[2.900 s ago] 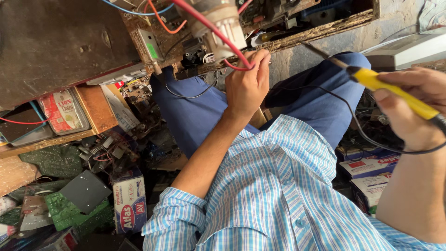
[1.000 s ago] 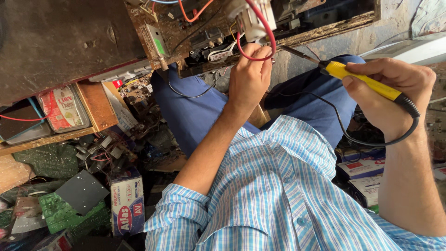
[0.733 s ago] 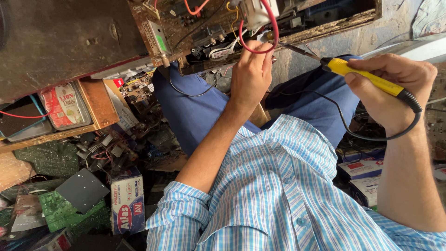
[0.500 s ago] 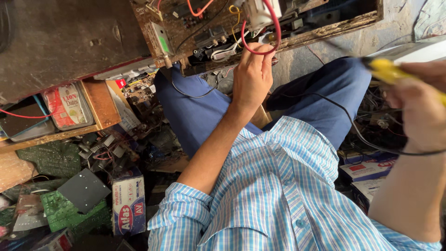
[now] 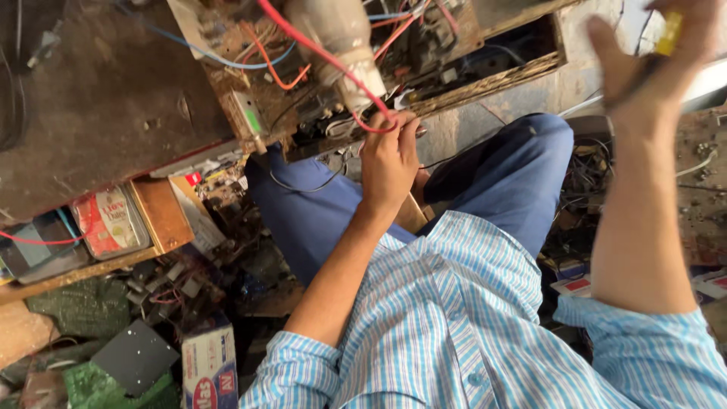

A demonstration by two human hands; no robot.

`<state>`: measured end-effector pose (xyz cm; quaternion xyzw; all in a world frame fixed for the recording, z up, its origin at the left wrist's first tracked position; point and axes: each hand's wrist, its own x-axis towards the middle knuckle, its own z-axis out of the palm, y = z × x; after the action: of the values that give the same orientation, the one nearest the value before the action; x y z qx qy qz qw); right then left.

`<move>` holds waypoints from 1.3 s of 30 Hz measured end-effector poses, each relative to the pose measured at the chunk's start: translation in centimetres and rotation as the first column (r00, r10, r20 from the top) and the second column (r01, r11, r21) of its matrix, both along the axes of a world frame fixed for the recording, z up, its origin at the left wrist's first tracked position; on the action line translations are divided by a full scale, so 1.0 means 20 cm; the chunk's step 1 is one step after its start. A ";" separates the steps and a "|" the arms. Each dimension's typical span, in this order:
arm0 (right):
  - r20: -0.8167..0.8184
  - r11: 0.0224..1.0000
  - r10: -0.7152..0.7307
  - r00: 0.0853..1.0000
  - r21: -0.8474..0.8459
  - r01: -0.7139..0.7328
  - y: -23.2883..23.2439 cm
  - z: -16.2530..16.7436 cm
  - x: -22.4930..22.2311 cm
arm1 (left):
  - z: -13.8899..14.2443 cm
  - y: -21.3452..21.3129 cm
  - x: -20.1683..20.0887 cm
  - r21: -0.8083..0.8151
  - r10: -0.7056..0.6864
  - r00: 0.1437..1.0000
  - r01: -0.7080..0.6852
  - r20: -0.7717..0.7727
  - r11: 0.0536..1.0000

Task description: The person sits at a cluttered repair bench and solders wires onto an electronic device, holding the soldering iron in one hand while positioning wires and components with the other. They continue making solder joints across the device, then lift and turn the device over in their hands at the end.

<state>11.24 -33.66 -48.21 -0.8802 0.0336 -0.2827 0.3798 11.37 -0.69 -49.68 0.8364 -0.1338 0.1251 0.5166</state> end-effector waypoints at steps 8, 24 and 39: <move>0.145 0.968 0.005 0.989 -0.247 0.031 0.10 -0.03 0.21 | 0.15 -0.08 -0.06 -0.142 -0.005 0.997 -0.006 -0.078 0.990; 0.331 0.964 0.147 0.932 -0.257 -0.061 0.49 0.11 -0.21 | 0.47 -0.29 -0.13 -0.267 -0.061 0.996 0.041 -0.068 0.963; 0.329 0.938 0.202 0.922 -0.334 -0.087 0.51 0.13 -0.24 | 0.45 -0.32 -0.11 -0.223 -0.029 0.999 0.023 -0.024 0.974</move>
<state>6.53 -23.37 -45.68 -0.8628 -0.1473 -0.4109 0.2550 9.14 -7.17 -40.61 0.7730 -0.1229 0.1211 0.6106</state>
